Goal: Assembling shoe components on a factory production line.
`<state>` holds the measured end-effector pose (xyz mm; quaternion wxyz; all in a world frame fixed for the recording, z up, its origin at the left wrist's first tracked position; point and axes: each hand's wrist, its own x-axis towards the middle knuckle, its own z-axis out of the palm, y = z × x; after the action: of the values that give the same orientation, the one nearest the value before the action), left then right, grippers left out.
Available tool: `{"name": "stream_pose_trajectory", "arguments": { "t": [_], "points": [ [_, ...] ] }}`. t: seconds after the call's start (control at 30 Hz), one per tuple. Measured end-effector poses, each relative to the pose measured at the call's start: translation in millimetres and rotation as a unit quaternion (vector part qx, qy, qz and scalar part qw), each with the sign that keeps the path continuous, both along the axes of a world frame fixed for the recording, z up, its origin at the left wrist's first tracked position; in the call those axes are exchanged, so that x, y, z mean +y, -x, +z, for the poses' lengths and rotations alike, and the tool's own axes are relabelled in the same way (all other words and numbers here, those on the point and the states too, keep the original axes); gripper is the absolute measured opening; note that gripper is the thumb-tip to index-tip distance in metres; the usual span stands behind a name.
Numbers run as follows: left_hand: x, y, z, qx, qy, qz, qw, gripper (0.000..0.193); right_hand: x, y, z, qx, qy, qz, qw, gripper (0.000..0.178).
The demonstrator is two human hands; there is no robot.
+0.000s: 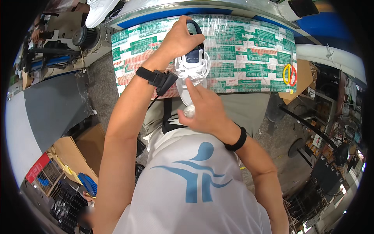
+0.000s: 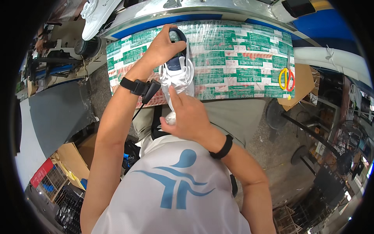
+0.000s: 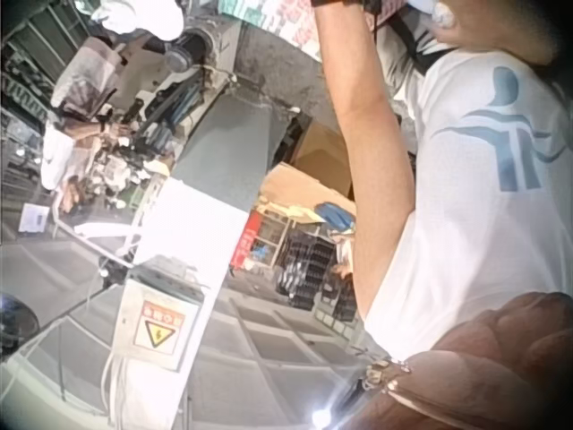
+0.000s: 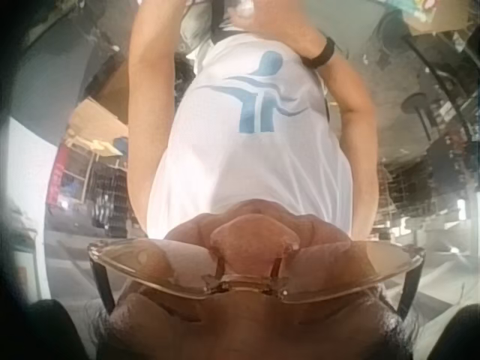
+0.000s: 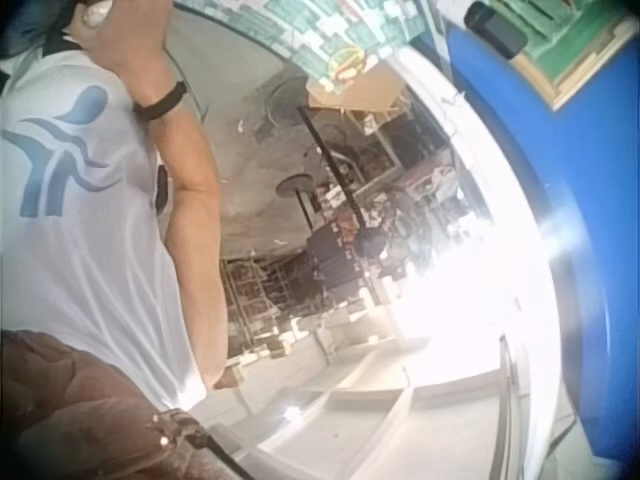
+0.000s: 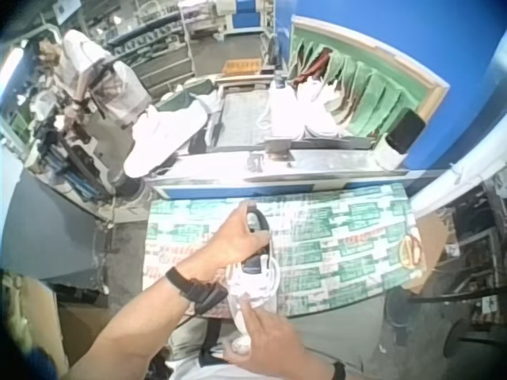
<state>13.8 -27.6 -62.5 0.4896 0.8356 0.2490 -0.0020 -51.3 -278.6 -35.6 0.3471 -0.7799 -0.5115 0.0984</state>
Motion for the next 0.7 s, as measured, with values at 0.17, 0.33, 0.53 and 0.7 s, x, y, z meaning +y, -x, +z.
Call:
{"name": "stream_pose_trajectory", "arguments": {
  "t": [0.17,0.33,0.53,0.7],
  "points": [
    [3,4,12,0.028,0.017,-0.015,0.999,0.097,-44,2,28,0.137,0.039,0.014,0.99,0.098],
    [-3,2,2,0.003,0.006,-0.002,1.0,0.096,-22,-22,28,0.022,-0.066,0.02,0.997,0.101],
    [-2,4,3,0.005,0.023,-0.013,1.0,0.092,-41,-19,33,0.01,0.096,0.015,0.995,0.101],
    [-9,2,1,-0.004,0.041,-0.023,0.999,0.088,-37,-20,34,0.016,0.058,-0.006,0.998,0.104]
  ]
}}
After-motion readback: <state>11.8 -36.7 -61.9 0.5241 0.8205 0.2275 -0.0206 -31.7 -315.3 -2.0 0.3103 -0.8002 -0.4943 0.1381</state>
